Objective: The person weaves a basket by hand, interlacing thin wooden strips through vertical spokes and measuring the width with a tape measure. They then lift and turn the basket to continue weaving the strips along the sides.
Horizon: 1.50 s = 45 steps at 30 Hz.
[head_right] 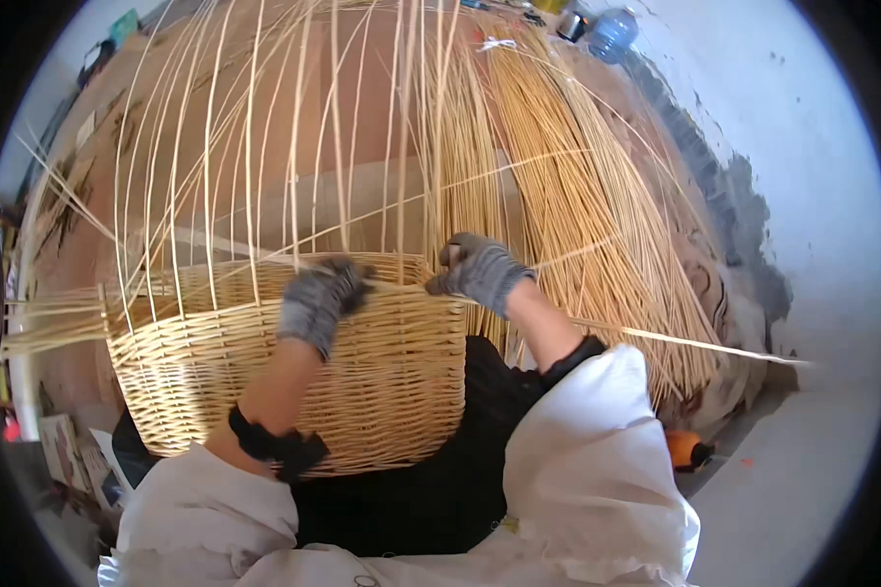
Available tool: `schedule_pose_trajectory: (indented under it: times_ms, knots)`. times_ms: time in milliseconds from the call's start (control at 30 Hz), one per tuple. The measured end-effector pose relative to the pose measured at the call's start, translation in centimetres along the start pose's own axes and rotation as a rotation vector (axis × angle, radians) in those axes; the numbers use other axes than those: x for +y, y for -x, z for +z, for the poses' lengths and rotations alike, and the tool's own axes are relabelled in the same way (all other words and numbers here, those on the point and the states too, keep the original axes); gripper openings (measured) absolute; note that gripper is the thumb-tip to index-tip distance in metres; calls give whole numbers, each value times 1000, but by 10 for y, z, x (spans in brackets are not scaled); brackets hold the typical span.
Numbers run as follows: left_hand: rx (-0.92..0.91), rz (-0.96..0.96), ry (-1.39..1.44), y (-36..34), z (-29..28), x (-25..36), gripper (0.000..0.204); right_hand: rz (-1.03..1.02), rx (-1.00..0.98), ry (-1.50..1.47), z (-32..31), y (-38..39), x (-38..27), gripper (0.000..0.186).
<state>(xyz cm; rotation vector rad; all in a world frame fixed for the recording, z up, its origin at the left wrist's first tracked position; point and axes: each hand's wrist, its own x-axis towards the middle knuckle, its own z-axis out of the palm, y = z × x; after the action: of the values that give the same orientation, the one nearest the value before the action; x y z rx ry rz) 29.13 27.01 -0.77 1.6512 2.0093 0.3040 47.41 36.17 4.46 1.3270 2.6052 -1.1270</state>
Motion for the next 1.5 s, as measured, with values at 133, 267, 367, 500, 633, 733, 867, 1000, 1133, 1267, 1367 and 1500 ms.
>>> schedule_pose_trajectory:
  times_ms: [133,267,367,500,633,733,867,1000,1133,1267,1367,1500]
  knots:
    - [174,-28,10,-43,-46,40,20,173,190,-590,46,-23,40,25]
    - [-140,430,-658,-40,-76,39,24,32,168,-441,21,0,23,29]
    - [-73,-27,298,-27,-36,8,23,196,65,-164,24,-4,19,29]
    - [258,277,-33,-60,-30,82,25,274,217,-202,42,-14,3,20]
    - [415,254,265,-61,-22,77,34,372,449,51,53,-16,-20,22]
    - [96,390,153,48,-57,19,37,279,322,319,61,-16,20,35]
    - [-24,73,297,174,-95,-86,28,295,274,-727,-9,-5,61,15]
    - [920,-68,1918,239,-74,-250,23,-375,671,-702,10,-27,-72,19]
    - [974,-371,925,242,-87,-283,32,-1060,201,6,161,-87,-258,18]
    - [874,-324,993,226,-80,-274,35,-790,-367,1299,208,-101,-393,23]
    - [829,-393,1091,229,-88,-259,33,-786,-445,1447,221,-134,-393,24]
    - [1019,-244,1589,217,-71,-279,27,-851,-453,1474,205,-156,-395,24]
